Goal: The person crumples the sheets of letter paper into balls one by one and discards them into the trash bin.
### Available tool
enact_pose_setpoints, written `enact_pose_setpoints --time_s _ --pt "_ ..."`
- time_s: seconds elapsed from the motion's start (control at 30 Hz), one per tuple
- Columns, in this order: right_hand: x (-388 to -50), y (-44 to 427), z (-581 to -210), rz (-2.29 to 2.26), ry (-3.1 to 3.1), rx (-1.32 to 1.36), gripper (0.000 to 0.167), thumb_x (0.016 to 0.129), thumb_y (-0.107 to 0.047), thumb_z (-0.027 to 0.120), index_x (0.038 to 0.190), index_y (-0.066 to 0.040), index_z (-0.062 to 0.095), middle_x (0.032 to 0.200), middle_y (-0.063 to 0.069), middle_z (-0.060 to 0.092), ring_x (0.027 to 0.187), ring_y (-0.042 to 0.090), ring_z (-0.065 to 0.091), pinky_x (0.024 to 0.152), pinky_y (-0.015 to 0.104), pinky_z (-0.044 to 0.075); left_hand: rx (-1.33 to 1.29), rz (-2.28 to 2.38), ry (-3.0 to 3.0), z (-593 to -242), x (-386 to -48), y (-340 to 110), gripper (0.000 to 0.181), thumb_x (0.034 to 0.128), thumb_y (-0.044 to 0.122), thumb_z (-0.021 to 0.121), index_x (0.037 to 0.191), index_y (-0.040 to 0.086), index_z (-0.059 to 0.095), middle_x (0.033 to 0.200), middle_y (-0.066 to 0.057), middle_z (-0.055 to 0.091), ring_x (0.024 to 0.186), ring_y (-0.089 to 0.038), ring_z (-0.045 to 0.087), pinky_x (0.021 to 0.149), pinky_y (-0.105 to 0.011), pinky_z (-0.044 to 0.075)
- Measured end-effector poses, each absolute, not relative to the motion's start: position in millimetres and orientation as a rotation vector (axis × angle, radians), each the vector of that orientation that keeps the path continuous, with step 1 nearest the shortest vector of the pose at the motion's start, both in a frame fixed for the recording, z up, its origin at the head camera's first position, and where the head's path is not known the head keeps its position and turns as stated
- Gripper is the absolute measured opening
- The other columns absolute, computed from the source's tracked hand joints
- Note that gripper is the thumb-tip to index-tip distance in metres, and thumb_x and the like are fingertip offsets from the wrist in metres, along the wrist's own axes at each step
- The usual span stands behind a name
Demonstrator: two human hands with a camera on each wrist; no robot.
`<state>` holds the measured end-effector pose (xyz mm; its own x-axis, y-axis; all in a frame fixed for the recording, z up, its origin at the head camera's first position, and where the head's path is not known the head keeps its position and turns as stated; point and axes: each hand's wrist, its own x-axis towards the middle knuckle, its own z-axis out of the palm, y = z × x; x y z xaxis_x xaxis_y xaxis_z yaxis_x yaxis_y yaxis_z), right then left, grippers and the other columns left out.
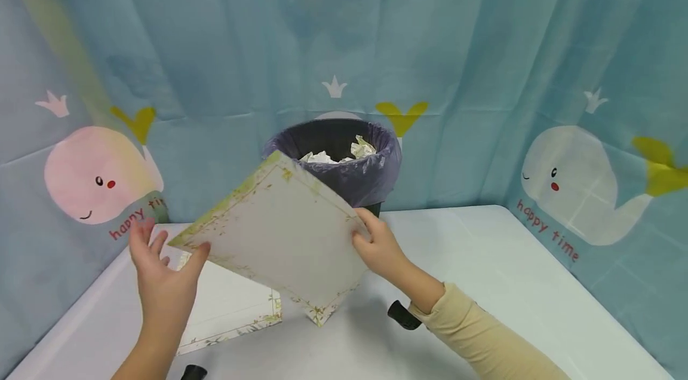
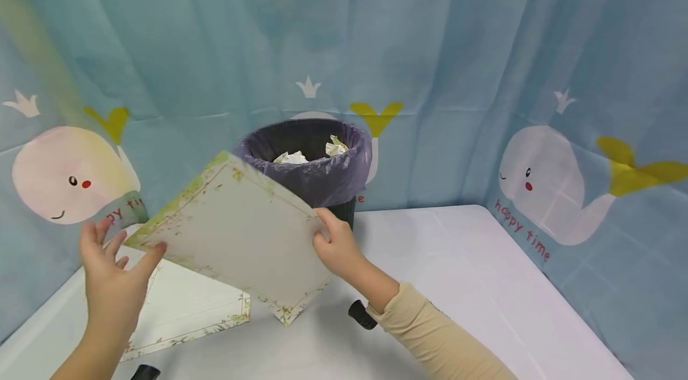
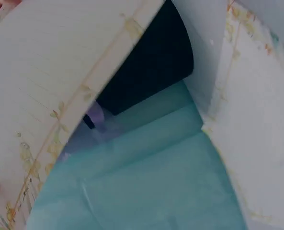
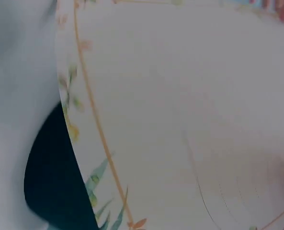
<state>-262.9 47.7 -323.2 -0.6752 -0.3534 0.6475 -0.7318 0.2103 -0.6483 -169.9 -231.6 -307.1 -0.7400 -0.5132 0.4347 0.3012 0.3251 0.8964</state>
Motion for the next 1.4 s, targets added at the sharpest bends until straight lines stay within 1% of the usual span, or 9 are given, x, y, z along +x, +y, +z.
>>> enact_pose_setpoints --time_s 0.13,0.3,0.57,0.73,0.87,1.0,1.23,1.33,1.4 --pt "-267 61 -317 1.382 -2.171 0.944 0.037 0.086 0.009 0.04 0.119 0.002 0.057 0.102 0.017 0.065 0.073 0.017 0.054 0.063 0.031 0.046 -0.126 -1.145 -2.04 -305 -175 -213 0.089 0.092 0.012 0.066 0.157 0.018 0.005 0.162 -0.005 0.008 0.147 -0.028 -0.001 0.112 -0.06 -0.003" --pt "-271 70 -314 1.228 -2.176 1.0 0.036 0.087 0.011 0.039 0.116 0.003 0.058 0.094 0.015 0.065 0.065 0.013 0.047 0.058 0.028 0.041 -0.445 -0.698 -1.962 -314 -191 -192 0.08 0.0962 0.054 0.049 0.157 0.027 0.005 0.163 0.005 0.003 0.147 -0.033 -0.006 0.096 -0.079 -0.008" --pt "-274 75 -317 1.05 -2.261 1.096 0.036 0.089 0.012 0.039 0.115 0.001 0.061 0.103 0.014 0.067 0.086 0.023 0.061 0.074 0.037 0.051 -0.725 -0.254 -1.862 -329 -201 -185 0.055 0.105 0.04 0.037 0.156 0.025 0.021 0.162 0.001 0.01 0.148 -0.028 0.003 0.096 -0.081 0.001" --pt "-276 76 -321 1.07 -2.259 1.167 0.035 0.091 0.011 0.038 0.112 0.002 0.064 0.107 0.014 0.067 0.094 0.026 0.062 0.081 0.039 0.051 -0.69 -0.105 -2.153 -334 -199 -188 0.104 0.0793 0.049 0.07 0.158 0.022 0.008 0.163 -0.002 0.006 0.147 -0.03 -0.001 0.089 -0.085 0.005" --pt "-277 74 -326 1.083 -2.23 1.265 0.033 0.091 0.011 0.039 0.11 0.003 0.064 0.106 0.014 0.067 0.091 0.025 0.06 0.08 0.036 0.051 -0.69 -0.126 -2.156 -339 -203 -182 0.135 0.0535 0.035 0.092 0.156 0.013 0.007 0.152 -0.011 0.028 0.142 -0.037 0.022 0.087 -0.083 0.021" --pt "-275 69 -331 1.04 -2.136 1.404 0.032 0.087 0.014 0.041 0.106 0.003 0.063 0.102 0.013 0.066 0.089 0.023 0.058 0.078 0.033 0.05 -0.721 -0.275 -2.147 -346 -209 -171 0.109 0.0547 0.018 0.093 0.144 0.003 0.033 0.118 -0.015 0.055 0.108 -0.037 0.056 0.079 -0.064 0.045" --pt "-273 57 -330 0.894 -2.072 1.37 0.029 0.088 0.01 0.046 0.111 0.0 0.062 0.1 0.009 0.063 0.092 0.022 0.054 0.082 0.037 0.044 -0.598 -0.751 -2.314 -353 -201 -161 0.031 0.0797 -0.001 0.074 0.109 0.004 0.063 0.099 -0.009 0.071 0.082 -0.024 0.07 0.066 -0.034 0.055" --pt "-271 63 -334 0.793 -2.102 1.267 0.029 0.103 -0.017 0.044 0.125 -0.002 0.056 0.116 0.012 0.059 0.111 0.029 0.05 0.092 0.05 0.04 -0.49 -0.909 -2.38 -349 -197 -162 0.02 0.0867 0.004 0.069 0.106 0.002 0.066 0.096 -0.011 0.072 0.077 -0.021 0.068 0.062 -0.034 0.053" --pt "-268 70 -339 0.746 -2.134 1.229 0.053 0.103 -0.044 0.042 0.136 -0.003 0.047 0.133 0.015 0.05 0.126 0.035 0.041 0.097 0.061 0.033 -0.424 -1.054 -2.397 -348 -196 -160 0.019 0.0896 0.007 0.066 0.107 0.001 0.067 0.096 -0.012 0.072 0.078 -0.02 0.068 0.064 -0.034 0.052"
